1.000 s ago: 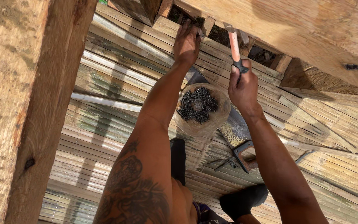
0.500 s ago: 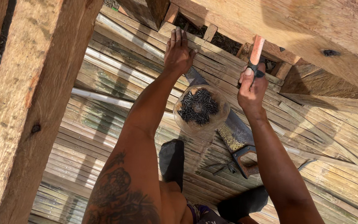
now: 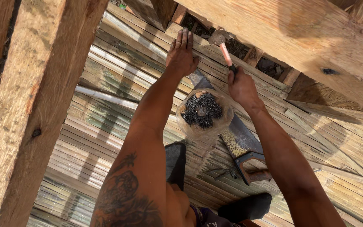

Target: The person uses a hand saw to cut wooden slats to size, then hammers nails to attach them to a wooden frame. The person repeatedly cuts and nails multiple slats into place on a bamboo floor.

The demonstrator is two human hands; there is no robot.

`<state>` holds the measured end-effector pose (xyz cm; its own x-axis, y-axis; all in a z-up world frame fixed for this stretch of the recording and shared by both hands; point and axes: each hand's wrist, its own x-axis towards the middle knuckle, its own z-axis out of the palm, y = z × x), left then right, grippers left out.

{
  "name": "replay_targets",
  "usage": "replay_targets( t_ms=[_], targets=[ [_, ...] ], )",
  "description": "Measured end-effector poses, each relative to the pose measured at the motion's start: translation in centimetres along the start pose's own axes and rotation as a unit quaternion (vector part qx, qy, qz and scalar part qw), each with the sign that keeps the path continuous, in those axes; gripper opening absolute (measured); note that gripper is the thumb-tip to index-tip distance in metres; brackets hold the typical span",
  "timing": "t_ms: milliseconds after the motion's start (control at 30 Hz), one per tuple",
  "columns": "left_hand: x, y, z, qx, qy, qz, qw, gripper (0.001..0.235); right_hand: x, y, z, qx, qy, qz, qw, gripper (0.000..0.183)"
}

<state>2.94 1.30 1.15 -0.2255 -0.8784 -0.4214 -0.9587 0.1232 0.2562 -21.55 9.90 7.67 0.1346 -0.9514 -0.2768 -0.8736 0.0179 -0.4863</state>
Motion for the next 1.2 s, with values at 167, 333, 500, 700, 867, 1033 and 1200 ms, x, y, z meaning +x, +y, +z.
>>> replay_targets(
  t_ms=[167,333,500,700,867,1033,1200],
  targets=[
    [0.5,0.4,0.6,0.0,-0.003,-0.006,1.0,0.092,0.4,-0.4,-0.3,0.245,0.196,-0.125,0.941,0.029],
    [0.3,0.6,-0.1,0.023,-0.008,-0.015,1.0,0.092,0.3,-1.0,-0.6,0.051,-0.029,0.019,0.998,0.027],
    [0.4,0.9,0.7,0.019,-0.031,-0.02,0.999,0.093,0.1,0.0,0.1,0.186,0.191,-0.152,0.952,0.025],
    [1.4,-0.2,-0.9,0.03,-0.06,-0.026,0.997,0.093,0.9,0.0,0.3,-0.023,0.01,0.02,0.999,0.024],
    [-0.6,0.1,-3.6,-0.082,-0.034,0.009,0.996,0.069,0.6,0.6,0.7,0.003,0.017,0.011,1.0,0.031],
    [-6.6,5.4,-4.9,-0.267,-0.022,0.175,0.947,0.034,-2.2,2.6,1.8,-0.038,-0.003,0.018,0.999,0.032],
    [-11.7,10.5,-1.6,-0.127,-0.299,0.196,0.925,0.019,-3.8,3.2,2.8,0.012,0.011,0.045,0.999,0.035]
  ],
)
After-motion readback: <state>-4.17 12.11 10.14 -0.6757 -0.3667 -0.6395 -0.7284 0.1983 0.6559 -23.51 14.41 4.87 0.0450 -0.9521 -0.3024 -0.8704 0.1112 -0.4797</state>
